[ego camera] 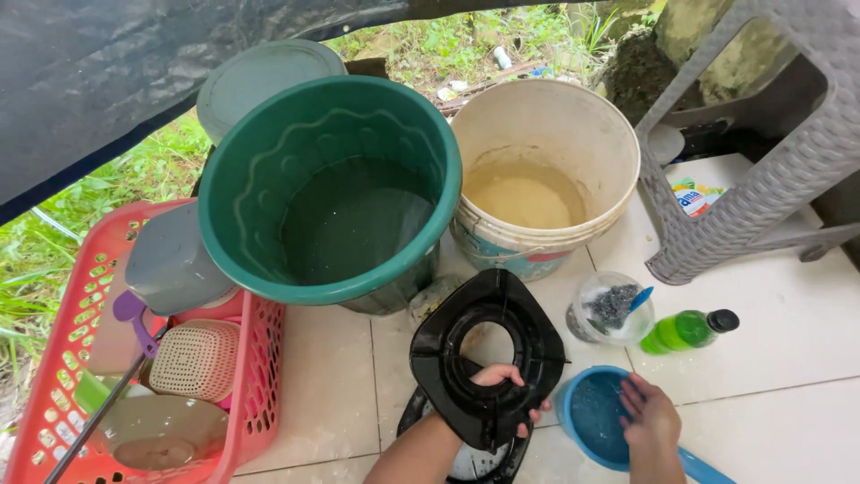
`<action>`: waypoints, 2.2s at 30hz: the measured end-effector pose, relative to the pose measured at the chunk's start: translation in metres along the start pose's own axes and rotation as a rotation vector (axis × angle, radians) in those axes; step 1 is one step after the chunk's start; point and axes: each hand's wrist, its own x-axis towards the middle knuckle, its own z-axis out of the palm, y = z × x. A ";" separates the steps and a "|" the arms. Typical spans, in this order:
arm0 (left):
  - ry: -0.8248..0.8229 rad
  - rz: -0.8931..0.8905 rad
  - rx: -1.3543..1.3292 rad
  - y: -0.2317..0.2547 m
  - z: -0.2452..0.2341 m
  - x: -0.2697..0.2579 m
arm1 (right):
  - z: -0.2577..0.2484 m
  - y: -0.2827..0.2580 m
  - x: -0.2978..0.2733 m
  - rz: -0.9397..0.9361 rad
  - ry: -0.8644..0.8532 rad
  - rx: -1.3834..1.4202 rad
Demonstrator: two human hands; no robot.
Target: Scrubbing and rinsing gas stove burner supports with a scouring pad and water from a bucket.
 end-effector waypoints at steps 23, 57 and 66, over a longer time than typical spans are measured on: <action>-0.561 0.420 0.108 0.058 -0.094 0.037 | 0.119 -0.065 -0.217 -0.382 -1.184 -0.565; 0.856 0.966 1.621 -0.013 0.147 -0.043 | -0.028 0.095 0.098 0.265 0.054 0.082; 0.832 1.014 1.421 -0.009 0.132 -0.028 | 0.086 -0.016 -0.159 0.001 -1.043 -0.084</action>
